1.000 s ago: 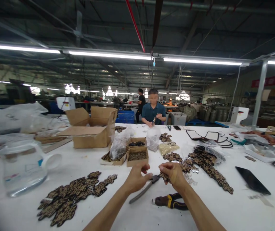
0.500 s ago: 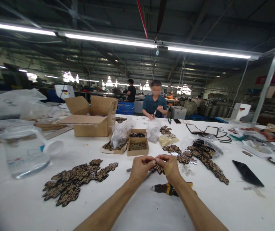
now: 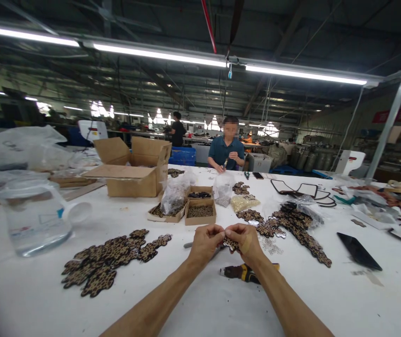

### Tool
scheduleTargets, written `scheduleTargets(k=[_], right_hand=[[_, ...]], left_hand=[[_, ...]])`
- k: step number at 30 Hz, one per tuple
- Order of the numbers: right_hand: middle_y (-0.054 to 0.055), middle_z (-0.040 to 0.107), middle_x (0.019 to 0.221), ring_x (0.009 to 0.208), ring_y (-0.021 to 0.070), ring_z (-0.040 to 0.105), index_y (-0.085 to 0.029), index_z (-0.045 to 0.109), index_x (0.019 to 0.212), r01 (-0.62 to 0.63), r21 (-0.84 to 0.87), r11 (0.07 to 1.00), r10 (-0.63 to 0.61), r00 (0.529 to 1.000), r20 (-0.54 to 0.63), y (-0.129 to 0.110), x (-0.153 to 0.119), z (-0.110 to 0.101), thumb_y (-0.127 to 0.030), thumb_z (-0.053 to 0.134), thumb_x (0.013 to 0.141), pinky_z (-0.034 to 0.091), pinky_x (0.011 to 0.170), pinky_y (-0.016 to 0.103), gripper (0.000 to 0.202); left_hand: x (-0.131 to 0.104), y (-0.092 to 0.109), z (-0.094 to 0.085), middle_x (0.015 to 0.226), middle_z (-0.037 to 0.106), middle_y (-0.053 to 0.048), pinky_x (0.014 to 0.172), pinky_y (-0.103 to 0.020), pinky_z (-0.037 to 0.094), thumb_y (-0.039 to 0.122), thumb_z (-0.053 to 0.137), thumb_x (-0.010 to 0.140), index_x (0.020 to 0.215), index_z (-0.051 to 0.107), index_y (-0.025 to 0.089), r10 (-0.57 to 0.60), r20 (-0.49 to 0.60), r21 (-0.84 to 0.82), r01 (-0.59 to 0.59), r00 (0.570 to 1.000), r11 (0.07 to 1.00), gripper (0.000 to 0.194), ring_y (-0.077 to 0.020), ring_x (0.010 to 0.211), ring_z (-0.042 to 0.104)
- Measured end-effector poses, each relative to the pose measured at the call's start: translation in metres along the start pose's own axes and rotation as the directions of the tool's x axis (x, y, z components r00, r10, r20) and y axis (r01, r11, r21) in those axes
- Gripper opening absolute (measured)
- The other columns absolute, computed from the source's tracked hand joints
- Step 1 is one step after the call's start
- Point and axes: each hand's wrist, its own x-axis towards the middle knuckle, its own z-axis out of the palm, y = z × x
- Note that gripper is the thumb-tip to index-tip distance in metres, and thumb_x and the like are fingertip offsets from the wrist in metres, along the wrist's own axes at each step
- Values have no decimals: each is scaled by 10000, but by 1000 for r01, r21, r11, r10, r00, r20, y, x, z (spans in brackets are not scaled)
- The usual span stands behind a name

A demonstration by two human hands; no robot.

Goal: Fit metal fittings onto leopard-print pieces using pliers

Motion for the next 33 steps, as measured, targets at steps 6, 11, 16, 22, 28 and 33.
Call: scheduleTargets(k=[6, 11, 16, 22, 28, 33], right_hand=[[97, 744, 739, 509, 186, 652, -113, 715, 948, -26, -29, 999, 26, 1000, 10, -8, 0, -3, -366, 888, 625, 501, 420, 265, 445], [128, 750, 920, 761, 241, 701, -125, 713, 1023, -37, -5, 999, 37, 999, 25, -11, 1, -13, -335, 905, 592, 580, 639, 354, 517], [99, 734, 908, 745, 221, 672, -151, 746, 1010, 87, -146, 985, -94, 995, -43, -9, 6, -19, -343, 894, 579, 527, 583, 295, 495], [63, 725, 827, 730, 203, 650, -173, 746, 930, 138, -177, 975, -147, 988, -43, -12, 7, -22, -333, 866, 622, 522, 633, 309, 367], [41, 690, 913, 742, 180, 638, -219, 717, 1059, 177, -80, 981, -184, 979, -85, -13, 7, -24, -330, 859, 635, 523, 642, 308, 461], [42, 661, 903, 736, 183, 642, -209, 712, 1055, 166, -19, 986, -167, 983, -82, -12, 7, -23, -342, 854, 656, 517, 602, 296, 444]], left_hand=[[6, 6, -4, 560, 589, 2, 485, -212, 361, 247, 659, 694, 688, 639, 131, -94, -75, -89, 88, 993, 992, 117, -97, 505, 504], [10, 10, -7, 616, 615, -15, 479, -213, 367, 253, 639, 645, 666, 610, 130, -200, -56, -231, 182, 978, 956, 128, -102, 522, 527], [11, 11, -12, 688, 654, -39, 489, -214, 370, 274, 689, 609, 670, 587, 131, -247, 28, -214, 247, 969, 945, 186, -93, 525, 534], [8, 9, -16, 620, 641, -40, 502, -241, 380, 230, 722, 586, 646, 589, 129, -284, 215, -162, 321, 934, 933, 178, -101, 486, 527], [2, 6, -13, 664, 671, -48, 514, -242, 374, 194, 683, 620, 681, 596, 136, -283, 313, -139, 338, 907, 931, 121, -107, 510, 544], [2, 6, -14, 680, 673, -50, 520, -246, 366, 226, 716, 627, 696, 603, 134, -285, 338, -138, 346, 897, 928, 162, -106, 511, 538]])
